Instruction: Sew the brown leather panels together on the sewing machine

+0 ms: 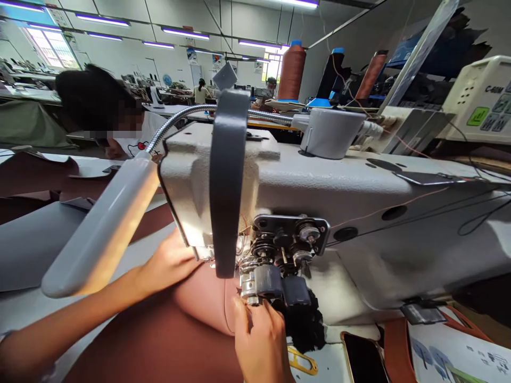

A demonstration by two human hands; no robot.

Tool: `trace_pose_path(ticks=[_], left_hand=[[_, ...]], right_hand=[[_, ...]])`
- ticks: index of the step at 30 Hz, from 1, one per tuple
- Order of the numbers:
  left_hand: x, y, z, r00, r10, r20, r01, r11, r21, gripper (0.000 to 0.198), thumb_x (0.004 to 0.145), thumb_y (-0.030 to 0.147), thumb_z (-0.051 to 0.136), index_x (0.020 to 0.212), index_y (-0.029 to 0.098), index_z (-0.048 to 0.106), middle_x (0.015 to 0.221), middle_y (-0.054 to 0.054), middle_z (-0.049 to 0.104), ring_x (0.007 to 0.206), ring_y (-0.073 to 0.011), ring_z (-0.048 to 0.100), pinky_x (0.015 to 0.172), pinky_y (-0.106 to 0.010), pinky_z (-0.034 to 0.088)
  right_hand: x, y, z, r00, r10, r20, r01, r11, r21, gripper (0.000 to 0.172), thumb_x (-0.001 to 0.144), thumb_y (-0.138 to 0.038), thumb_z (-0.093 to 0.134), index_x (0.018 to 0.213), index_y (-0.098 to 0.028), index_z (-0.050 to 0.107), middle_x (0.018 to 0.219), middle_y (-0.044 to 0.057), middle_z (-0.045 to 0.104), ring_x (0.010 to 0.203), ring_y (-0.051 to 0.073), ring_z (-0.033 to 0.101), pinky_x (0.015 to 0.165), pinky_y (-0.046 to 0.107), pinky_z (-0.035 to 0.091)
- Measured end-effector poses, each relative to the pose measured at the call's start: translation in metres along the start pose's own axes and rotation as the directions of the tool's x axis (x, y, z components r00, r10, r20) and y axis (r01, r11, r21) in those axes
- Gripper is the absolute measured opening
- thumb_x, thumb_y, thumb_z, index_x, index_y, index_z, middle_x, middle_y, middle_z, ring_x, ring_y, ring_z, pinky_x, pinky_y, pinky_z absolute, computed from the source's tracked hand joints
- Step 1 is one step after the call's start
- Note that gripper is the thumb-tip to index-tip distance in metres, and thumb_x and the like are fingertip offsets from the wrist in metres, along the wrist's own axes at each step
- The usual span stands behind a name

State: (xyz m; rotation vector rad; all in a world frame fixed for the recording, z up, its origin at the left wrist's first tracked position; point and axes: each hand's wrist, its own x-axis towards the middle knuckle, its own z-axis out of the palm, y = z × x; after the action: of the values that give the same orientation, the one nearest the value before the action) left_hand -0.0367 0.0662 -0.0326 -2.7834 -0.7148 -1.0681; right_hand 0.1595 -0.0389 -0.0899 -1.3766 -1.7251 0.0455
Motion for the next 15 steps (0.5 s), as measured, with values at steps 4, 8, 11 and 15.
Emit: trace_pose_path(ticks=[4,8,11,15], left_hand=[[-0.032,0.037,0.006,0.996,0.088,-0.008,-0.087,0.954,-0.286,0.019,0.093,0.009,0.048,0.105,0.008,0.062,0.099,-0.010,0.067,0.101,-0.0190,0.059,0.092,-0.035,0.050],[-0.054,0.054,0.019,0.976,0.215,-0.024,-0.216,0.953,-0.213,0.028,0.089,0.010,0.058,0.116,0.002,0.059,0.113,-0.014,0.066,0.114,-0.0223,0.055,0.094,-0.035,0.051],[-0.061,0.061,0.020,0.969,0.247,-0.022,-0.248,0.967,-0.054,0.028,0.091,0.020,0.059,0.112,0.002,0.062,0.114,-0.015,0.066,0.112,-0.0243,0.059,0.094,-0.037,0.053],[-0.057,0.075,0.019,0.971,0.196,-0.139,-0.191,0.981,0.044,0.044,0.096,0.040,0.048,0.108,0.000,0.063,0.106,-0.016,0.068,0.109,-0.0261,0.060,0.097,-0.039,0.051]], right_hand=[[-0.019,0.017,-0.007,0.998,-0.034,0.056,0.037,0.998,-0.060,0.025,0.091,-0.022,0.043,0.094,-0.015,0.067,0.083,0.010,0.069,0.075,0.019,0.070,0.068,0.024,0.057],[-0.030,0.036,-0.020,0.987,-0.020,0.162,0.010,0.998,0.057,0.027,0.088,-0.015,0.046,0.101,-0.020,0.070,0.097,0.009,0.070,0.090,0.017,0.069,0.079,0.023,0.055],[-0.027,0.046,-0.029,0.913,0.119,0.389,-0.281,0.877,0.391,0.022,0.087,-0.025,0.054,0.102,-0.023,0.071,0.097,0.007,0.071,0.089,0.018,0.069,0.078,0.022,0.055],[-0.015,0.041,-0.032,0.679,0.005,0.734,-0.682,0.374,0.629,0.043,0.082,-0.054,0.059,0.105,-0.018,0.068,0.088,0.009,0.069,0.078,0.019,0.067,0.072,0.029,0.053]])
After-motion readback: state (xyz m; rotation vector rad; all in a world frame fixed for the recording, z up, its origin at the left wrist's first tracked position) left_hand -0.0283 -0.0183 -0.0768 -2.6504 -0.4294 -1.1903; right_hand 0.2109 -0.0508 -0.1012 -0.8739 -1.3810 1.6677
